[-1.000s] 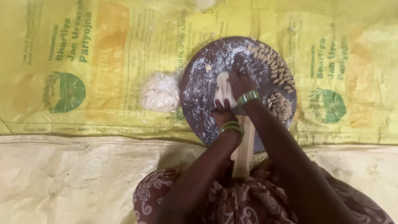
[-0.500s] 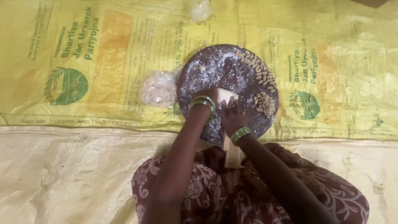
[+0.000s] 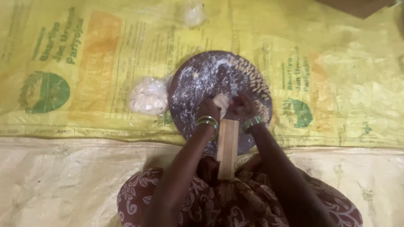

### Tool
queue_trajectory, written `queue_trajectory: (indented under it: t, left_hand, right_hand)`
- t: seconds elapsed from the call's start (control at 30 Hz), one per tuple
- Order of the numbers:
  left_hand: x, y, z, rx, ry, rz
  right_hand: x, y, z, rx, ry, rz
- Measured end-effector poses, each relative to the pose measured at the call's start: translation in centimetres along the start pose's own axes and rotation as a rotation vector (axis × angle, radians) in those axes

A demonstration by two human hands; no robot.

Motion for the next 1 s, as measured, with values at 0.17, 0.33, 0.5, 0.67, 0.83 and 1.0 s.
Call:
queue_trajectory:
  t: [0.17,0.33,0.5,0.67,0.83,1.0]
  left_hand:
    - [2.9,-2.7,0.6,0.429,-0.009,0.138]
    - [2.5,-6.0,0.6,0.721,-0.053,0.223]
    - [-3.0,-5.7,3.4,1.311,0.106,0.186]
    - [-7.8,-2.8,4.7,1.150,0.038,-0.380]
    - [-10.0,-0.8,4.6,0.977,-0.072,-0.413]
    - [-8.4,-1.4,5.0,0.801,0.006,-0.441]
  right_hand:
    - [6.3,-0.3,0.0,-0.663,0.202,-0.165]
    - [8.7,-0.6,2.8,-1.099,0.294,-0.083]
    - [10.1,-1.2,3.7,-1.308,0.101,-0.024]
    - [7.5,-1.3,2.7,-0.975,0.195,0.076]
    - [2.0,-2.6,0.1,-0.890,0.269,0.000]
    - [0.0,-2.6,-1.8,-0.883,0.224,-0.141]
Point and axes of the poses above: each hand's wrist, its own x-axis towards the middle knuckle, its own y-axis out of the back of the hand, z = x × y, the point moved 3 cm from there along x, towards the middle knuckle, and after that the axes turned 15 degrees about -z, right-handed, at the moved point
